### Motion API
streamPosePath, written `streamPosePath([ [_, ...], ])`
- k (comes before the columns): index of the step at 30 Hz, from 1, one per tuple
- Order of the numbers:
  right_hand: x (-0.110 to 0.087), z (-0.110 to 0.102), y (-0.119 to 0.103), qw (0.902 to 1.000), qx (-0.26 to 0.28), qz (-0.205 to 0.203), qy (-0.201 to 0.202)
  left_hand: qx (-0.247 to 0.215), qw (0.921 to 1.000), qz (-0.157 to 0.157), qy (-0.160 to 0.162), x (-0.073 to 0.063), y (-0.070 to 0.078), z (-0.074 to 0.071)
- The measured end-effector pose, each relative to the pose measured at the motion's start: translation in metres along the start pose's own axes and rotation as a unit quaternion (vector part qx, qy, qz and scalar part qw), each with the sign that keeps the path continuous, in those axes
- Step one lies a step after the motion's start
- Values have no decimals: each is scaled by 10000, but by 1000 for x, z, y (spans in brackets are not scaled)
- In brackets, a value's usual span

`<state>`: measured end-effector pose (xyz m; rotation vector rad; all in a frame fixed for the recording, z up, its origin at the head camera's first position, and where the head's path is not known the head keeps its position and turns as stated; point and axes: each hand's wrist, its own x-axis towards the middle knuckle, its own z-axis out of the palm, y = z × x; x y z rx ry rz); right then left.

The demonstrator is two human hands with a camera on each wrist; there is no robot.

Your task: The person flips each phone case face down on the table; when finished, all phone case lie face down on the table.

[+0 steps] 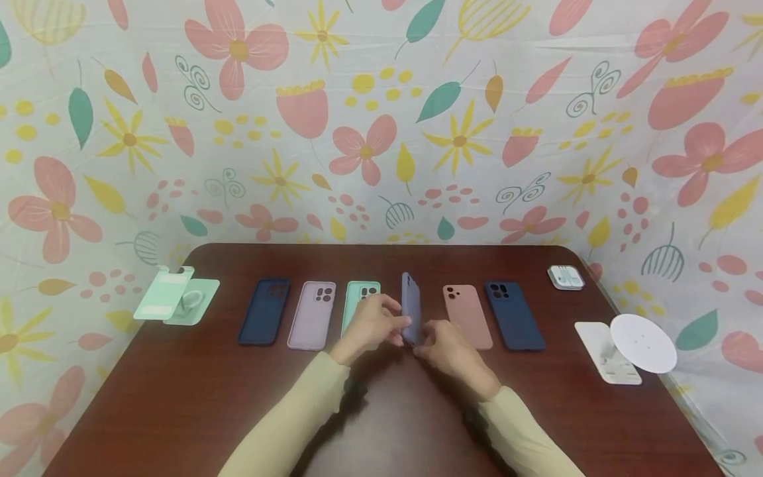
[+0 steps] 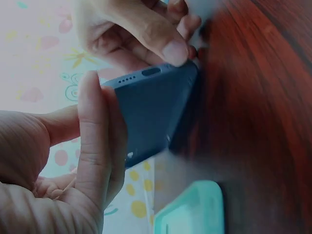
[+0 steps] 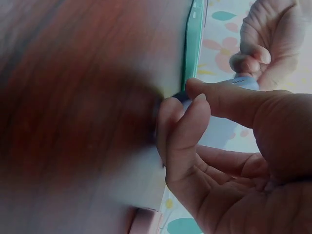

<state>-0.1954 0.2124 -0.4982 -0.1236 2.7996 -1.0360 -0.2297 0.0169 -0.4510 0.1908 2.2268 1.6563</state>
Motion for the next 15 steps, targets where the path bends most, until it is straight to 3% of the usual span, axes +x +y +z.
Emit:
streamPosePath([
  [8, -21, -15, -32, 9984, -17, 556, 14, 442, 9990, -60, -76, 1, -9, -4],
  [15, -5, -6, -5, 9987, -141, 486, 60, 1263, 9920, 72, -29, 3, -14, -1],
])
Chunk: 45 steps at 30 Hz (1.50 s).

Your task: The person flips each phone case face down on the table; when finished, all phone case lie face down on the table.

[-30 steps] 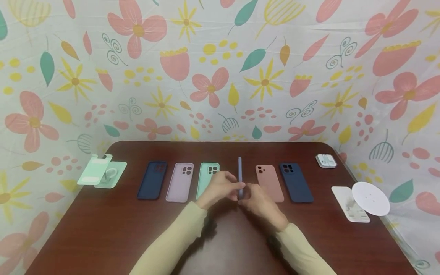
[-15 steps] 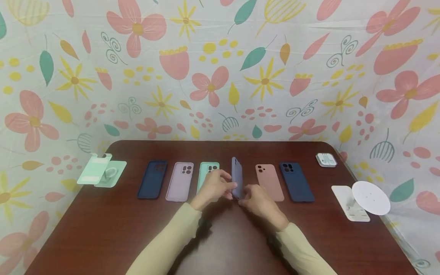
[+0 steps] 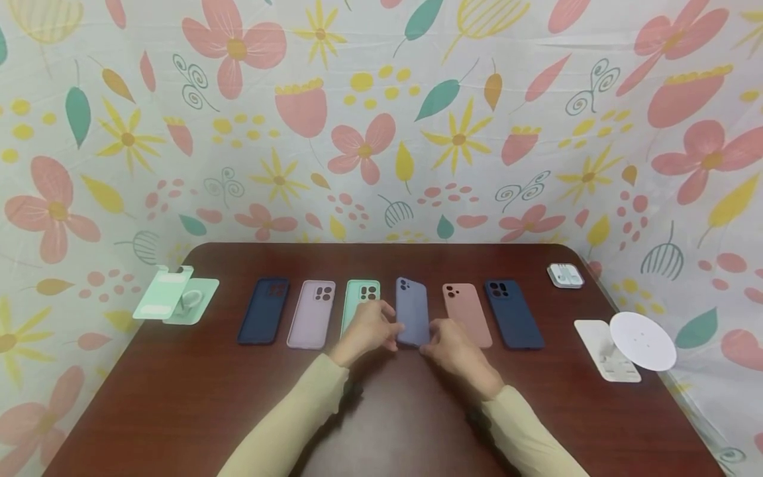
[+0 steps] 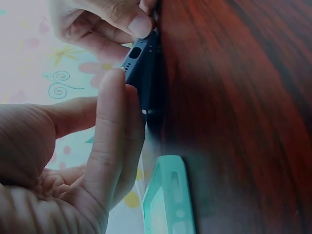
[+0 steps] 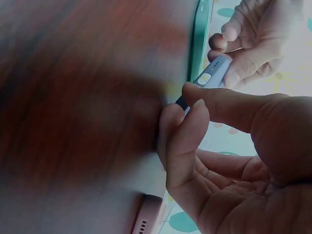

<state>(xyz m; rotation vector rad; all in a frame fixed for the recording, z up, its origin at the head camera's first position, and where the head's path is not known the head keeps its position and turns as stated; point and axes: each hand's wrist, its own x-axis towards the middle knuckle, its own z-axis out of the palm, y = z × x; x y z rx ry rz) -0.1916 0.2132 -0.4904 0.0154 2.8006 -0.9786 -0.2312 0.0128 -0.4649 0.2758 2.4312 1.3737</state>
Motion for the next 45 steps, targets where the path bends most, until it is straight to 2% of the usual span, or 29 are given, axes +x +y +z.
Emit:
streamPosePath([
  [3, -5, -5, -5, 9999, -98, -59, 48, 331, 9994, 102, 32, 0, 0, 2],
  [5, -2, -2, 1, 9995, -223, -191, 134, 517, 9986, 135, 30, 1, 0, 4],
  [9, 3, 0, 8, 9995, -274, -71, 111, 711, 9973, 132, -98, 5, -2, 7],
  [16, 18, 12, 27, 9991, -385, 83, 146, 1038, 9942, 47, -283, 35, -31, 21],
  [19, 20, 14, 30, 9988, -451, 104, 180, 1266, 9915, 100, -267, 38, -33, 24],
  [27, 22, 14, 34, 9982, -517, 99, 298, 1534, 9876, 337, 14, 22, -13, 25],
  [29, 22, 14, 36, 9981, -523, 70, 318, 1620, 9860, 396, 77, 23, -16, 27],
  [33, 20, 11, 34, 9983, -487, 77, 320, 1611, 9858, 474, 31, 16, -9, 23],
  [35, 15, 8, 28, 9986, -384, 88, 357, 1522, 9872, 481, -49, 10, -1, 17],
  [38, -3, -3, 5, 9985, -284, 47, 465, 1348, 9894, 518, -146, 0, 8, 8],
  [39, -10, -5, -4, 9986, -205, 34, 481, 1322, 9891, 631, -109, 0, 2, 5],
  [42, -26, -10, -26, 9990, 23, -57, 434, 1295, 9886, 757, -92, -8, 3, -6],
  [45, -30, -6, -37, 9986, 394, -153, 304, 1438, 9863, 808, -81, -16, 1, -18],
])
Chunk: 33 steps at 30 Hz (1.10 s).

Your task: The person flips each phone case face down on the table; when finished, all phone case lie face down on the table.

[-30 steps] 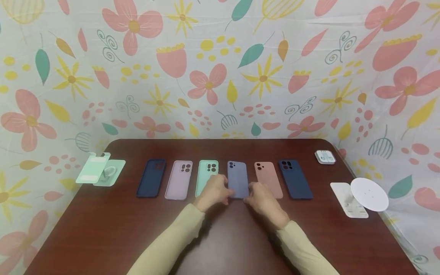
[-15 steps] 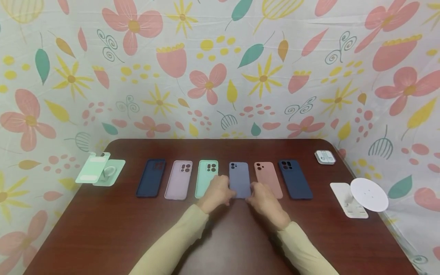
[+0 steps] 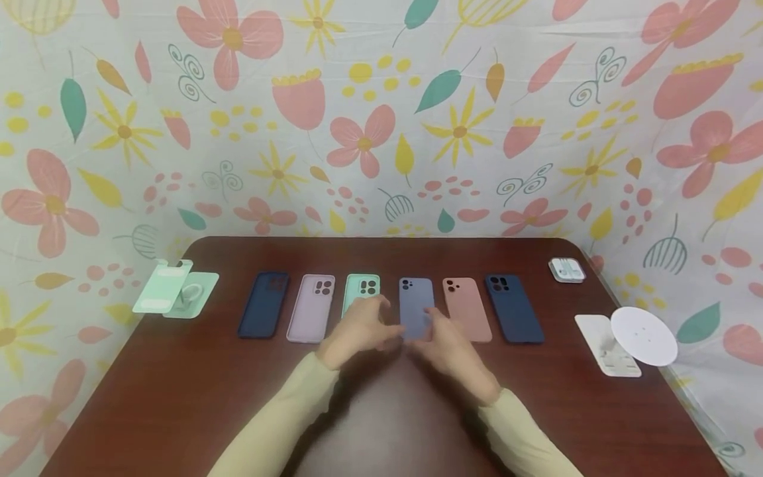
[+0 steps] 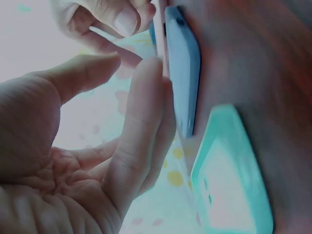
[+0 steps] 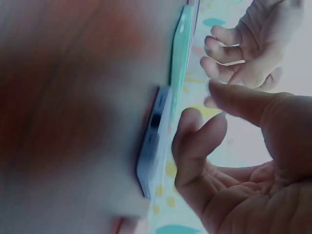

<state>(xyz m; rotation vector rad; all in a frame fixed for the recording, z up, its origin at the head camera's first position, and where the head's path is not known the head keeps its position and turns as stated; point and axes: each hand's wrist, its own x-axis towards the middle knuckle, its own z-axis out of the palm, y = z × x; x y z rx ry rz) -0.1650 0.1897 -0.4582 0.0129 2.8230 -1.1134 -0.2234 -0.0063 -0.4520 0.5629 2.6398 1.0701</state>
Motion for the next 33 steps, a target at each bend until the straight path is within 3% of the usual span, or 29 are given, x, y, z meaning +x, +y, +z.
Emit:
streamPosePath([
  [1, 0, 2, -3, 9999, 85, -59, -14, -13, 9999, -139, -83, -7, 8, -10],
  [2, 1, 4, -5, 9998, 165, -95, -13, 39, 9998, -179, -89, -10, 6, -15],
  [8, 8, 21, -20, 9987, 389, -324, -110, 341, 9972, -672, 5, -19, -11, -40],
  [13, 11, 37, -30, 9971, 400, -489, -416, 394, 9950, -914, 71, -23, -28, -52],
  [18, 17, 48, -38, 9972, 396, -384, -514, 456, 9943, -949, -158, -21, -37, -54],
  [24, 37, 70, -28, 9980, 181, -536, -276, 91, 9935, -1011, -509, -17, -41, -50],
  [28, 43, 76, -25, 9982, 100, -519, -295, -85, 9924, -1102, -549, -16, -45, -48],
  [33, 43, 71, -34, 9969, 324, -335, -629, -125, 9926, -1100, -509, -14, -48, -47],
])
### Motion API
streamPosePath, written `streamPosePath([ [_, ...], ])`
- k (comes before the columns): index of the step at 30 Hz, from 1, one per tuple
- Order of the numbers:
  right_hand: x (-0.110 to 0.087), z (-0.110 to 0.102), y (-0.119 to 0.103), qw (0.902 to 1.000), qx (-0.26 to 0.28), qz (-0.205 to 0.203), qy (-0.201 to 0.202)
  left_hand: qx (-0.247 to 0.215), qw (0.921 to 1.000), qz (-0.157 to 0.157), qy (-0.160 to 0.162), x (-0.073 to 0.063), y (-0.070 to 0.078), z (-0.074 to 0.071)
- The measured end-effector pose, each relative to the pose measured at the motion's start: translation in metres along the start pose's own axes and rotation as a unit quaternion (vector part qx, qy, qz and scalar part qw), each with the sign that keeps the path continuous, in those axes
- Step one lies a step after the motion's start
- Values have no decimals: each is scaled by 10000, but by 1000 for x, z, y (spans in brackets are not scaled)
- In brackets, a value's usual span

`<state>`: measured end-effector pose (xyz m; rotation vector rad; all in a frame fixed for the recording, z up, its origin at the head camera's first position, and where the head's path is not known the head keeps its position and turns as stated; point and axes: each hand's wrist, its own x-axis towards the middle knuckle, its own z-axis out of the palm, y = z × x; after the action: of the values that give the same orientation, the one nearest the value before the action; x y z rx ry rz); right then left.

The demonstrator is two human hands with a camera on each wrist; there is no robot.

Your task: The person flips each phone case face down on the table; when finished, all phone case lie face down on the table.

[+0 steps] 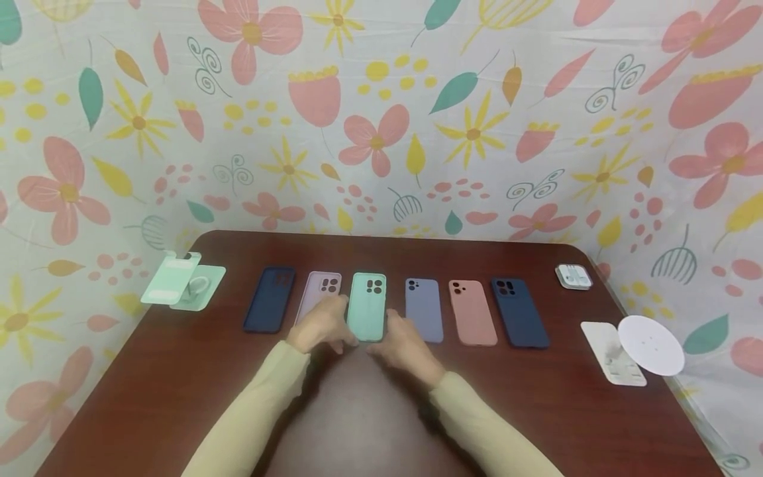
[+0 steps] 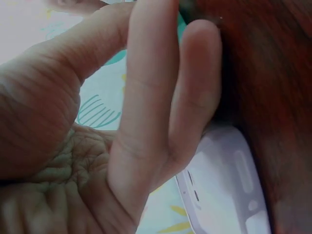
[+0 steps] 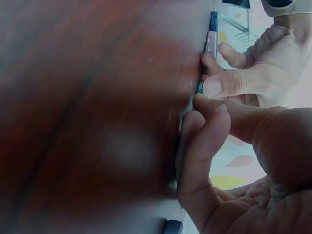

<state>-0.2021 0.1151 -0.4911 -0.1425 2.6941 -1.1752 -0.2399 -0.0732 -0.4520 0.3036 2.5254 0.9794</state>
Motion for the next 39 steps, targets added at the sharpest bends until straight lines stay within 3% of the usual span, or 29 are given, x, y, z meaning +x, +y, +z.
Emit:
streamPosePath([
  [8, 9, 4, 11, 9992, 337, -110, -163, -115, 9999, 50, 13, 1, -2, 1],
  [12, 0, -2, -1, 9989, 407, 61, -232, -126, 9999, 65, -22, 0, -2, 4],
  [29, -13, -4, -16, 9976, 532, 443, -14, 39, 9999, 23, -130, -3, -4, 3],
  [39, -19, -11, -16, 9973, 431, 541, 246, -340, 9988, 218, -264, -4, -6, 5],
])
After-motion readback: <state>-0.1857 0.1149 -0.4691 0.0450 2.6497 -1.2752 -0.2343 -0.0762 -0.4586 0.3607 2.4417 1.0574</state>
